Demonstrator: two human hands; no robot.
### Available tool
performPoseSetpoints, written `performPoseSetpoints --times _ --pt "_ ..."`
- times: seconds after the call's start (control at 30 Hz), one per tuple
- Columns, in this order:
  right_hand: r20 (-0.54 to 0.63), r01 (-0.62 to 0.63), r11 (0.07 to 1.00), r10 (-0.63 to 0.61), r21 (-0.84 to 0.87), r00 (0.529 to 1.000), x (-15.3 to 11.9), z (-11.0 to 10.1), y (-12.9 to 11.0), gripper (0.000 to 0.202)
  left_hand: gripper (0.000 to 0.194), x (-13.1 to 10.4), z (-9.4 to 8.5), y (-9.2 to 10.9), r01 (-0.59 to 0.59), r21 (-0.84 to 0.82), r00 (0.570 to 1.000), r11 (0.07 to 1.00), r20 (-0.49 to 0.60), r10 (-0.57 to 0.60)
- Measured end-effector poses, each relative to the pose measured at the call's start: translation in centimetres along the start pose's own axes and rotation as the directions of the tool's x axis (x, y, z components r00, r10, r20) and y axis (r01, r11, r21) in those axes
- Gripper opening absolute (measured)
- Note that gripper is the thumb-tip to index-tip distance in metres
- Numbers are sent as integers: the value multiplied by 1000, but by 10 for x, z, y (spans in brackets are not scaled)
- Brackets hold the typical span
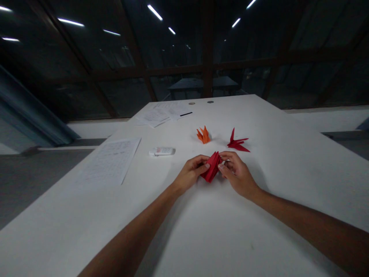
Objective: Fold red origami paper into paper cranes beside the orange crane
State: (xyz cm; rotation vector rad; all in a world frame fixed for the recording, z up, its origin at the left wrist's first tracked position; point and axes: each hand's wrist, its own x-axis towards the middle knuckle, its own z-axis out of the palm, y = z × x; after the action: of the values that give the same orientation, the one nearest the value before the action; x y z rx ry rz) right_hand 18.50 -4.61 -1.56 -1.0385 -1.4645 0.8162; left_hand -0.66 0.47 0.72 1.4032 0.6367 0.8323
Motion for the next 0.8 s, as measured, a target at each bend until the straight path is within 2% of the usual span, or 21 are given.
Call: performPoseSetpoints --times 0.1,0.27,0.4,0.53,0.8 --pt "16 4 1000 -4 -9 1000 -1 0 1 24 32 0 -1 -2 12 15 1000 1000 6 -12" --pt "-11 -13 1000 14 20 1000 0 -1 5 19 30 -2 -2 -3 26 33 1000 999 4 -26" --pt "-78 -14 998 10 -60 997 1 -3 5 20 29 -1 -1 -5 12 44 1000 999 7 -12" --pt "-97 9 993 -21 -121 995 3 -4 2 20 29 -1 0 -3 -6 59 1000 998 12 5" --pt "-42 -83 989 89 119 995 6 -1 3 22 31 -2 -1 -3 -17 84 999 996 37 14"
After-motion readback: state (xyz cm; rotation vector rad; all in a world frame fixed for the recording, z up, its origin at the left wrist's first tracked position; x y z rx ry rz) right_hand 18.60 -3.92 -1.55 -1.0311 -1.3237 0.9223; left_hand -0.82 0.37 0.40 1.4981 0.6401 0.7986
